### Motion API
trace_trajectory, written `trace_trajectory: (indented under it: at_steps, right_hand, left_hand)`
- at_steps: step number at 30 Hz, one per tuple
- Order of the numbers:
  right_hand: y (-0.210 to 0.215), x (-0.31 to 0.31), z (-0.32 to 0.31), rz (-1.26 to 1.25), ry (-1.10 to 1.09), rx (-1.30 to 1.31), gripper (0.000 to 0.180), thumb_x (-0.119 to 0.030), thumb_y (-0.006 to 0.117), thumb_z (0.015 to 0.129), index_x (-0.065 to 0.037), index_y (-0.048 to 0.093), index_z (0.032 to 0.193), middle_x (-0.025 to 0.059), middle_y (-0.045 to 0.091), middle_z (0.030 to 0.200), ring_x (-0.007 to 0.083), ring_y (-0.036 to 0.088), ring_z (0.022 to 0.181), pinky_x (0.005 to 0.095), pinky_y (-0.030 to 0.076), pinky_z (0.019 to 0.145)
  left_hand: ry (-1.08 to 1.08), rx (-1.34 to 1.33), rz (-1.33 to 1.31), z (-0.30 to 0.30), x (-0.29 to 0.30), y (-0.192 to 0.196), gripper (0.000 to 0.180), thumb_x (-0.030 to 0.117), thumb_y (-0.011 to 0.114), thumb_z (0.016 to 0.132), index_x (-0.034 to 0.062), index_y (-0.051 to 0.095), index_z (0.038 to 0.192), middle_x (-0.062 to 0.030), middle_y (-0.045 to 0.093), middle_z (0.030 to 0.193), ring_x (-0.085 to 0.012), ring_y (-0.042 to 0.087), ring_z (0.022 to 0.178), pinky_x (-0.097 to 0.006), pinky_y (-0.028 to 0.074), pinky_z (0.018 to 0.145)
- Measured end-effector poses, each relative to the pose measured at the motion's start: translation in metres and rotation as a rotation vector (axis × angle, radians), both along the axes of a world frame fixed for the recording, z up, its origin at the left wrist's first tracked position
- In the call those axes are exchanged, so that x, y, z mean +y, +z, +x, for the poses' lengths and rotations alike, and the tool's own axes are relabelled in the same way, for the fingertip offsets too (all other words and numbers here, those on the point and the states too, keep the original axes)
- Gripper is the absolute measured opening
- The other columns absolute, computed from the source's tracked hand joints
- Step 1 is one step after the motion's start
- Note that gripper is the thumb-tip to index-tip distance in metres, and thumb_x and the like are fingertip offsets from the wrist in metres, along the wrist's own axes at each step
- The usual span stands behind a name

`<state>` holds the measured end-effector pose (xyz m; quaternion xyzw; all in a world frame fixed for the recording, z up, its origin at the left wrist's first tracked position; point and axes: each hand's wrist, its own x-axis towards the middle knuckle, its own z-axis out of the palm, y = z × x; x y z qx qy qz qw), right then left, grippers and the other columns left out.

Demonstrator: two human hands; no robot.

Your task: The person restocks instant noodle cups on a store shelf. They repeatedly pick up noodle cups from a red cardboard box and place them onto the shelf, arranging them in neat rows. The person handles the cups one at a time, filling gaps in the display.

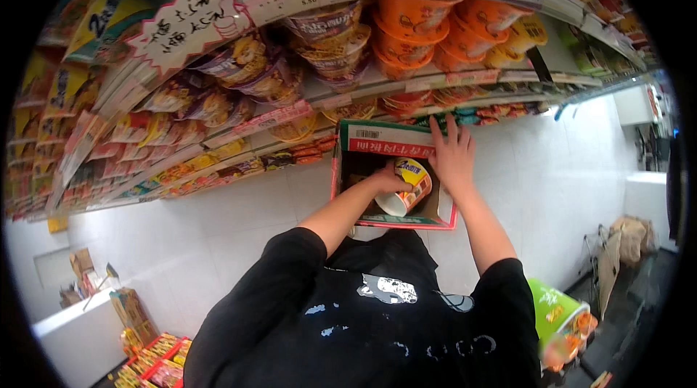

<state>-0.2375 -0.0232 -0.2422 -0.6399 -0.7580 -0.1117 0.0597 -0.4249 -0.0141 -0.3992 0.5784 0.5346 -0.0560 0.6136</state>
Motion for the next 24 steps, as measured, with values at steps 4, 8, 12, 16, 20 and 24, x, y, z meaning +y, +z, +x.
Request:
trace_trajectory:
  at_steps: [4,8,12,16,20,24]
  right_hand:
    - [-0.031,0.018,0.021,-0.097,-0.169,0.023,0.060,-0.027,0.080,0.077,-0.015,0.059,0.132,0.0091,0.064,0.121,0.0311,0.058,0.116,0.0516,0.044,0.096]
    - [-0.050,0.024,0.034,-0.197,-0.193,0.189,0.031,-0.024,0.076,0.082,-0.008,0.059,0.102,0.0125,0.067,0.099,0.0362,0.067,0.095,0.0484,0.055,0.077]
    - [-0.052,0.034,0.030,-0.145,-0.122,0.240,0.030,-0.022,0.074,0.084,-0.006,0.060,0.105,0.0174,0.067,0.097,0.0401,0.065,0.093,0.0503,0.054,0.079]
    - [-0.074,0.027,0.042,-0.148,-0.117,0.269,0.041,-0.023,0.073,0.084,-0.004,0.062,0.119,0.0209,0.067,0.112,0.0416,0.063,0.102,0.0524,0.053,0.086]
    - [-0.057,0.022,0.039,-0.235,-0.145,0.257,0.043,-0.022,0.071,0.084,-0.001,0.061,0.119,0.0221,0.066,0.113,0.0420,0.062,0.104,0.0511,0.052,0.089]
    - [-0.055,0.027,0.039,-0.279,-0.157,0.267,0.052,-0.027,0.072,0.084,-0.001,0.057,0.127,0.0247,0.061,0.124,0.0437,0.059,0.113,0.0522,0.050,0.094]
  left_hand:
    - [0.027,-0.076,0.018,-0.005,-0.004,0.040,0.138,0.050,0.090,0.054,-0.0040,0.017,0.158,-0.0244,0.055,0.141,-0.0333,0.057,0.128,-0.037,0.047,0.106]
    - [0.149,-0.252,0.001,-0.026,-0.015,0.075,0.134,0.047,0.090,0.060,-0.0010,0.015,0.160,-0.0231,0.049,0.148,-0.0317,0.052,0.134,-0.037,0.042,0.110]
    - [0.209,-0.483,0.114,-0.063,-0.019,0.117,0.129,0.042,0.089,0.067,0.0008,0.012,0.161,-0.0226,0.043,0.153,-0.0301,0.045,0.141,-0.038,0.035,0.116]
    - [0.219,-0.422,0.379,-0.120,-0.040,0.154,0.131,0.034,0.091,0.066,0.0039,0.007,0.162,-0.0196,0.030,0.160,-0.0291,0.028,0.150,-0.037,0.025,0.122]
    - [0.465,-0.912,0.463,-0.194,-0.062,0.276,0.137,0.037,0.090,0.064,-0.0002,0.002,0.161,-0.0157,0.026,0.161,-0.0248,0.024,0.149,-0.040,0.017,0.123]
    - [0.729,-1.047,0.918,-0.277,-0.080,0.364,0.133,0.021,0.094,0.058,0.0075,0.009,0.160,-0.0127,0.038,0.154,-0.0309,0.041,0.141,-0.049,0.037,0.114]
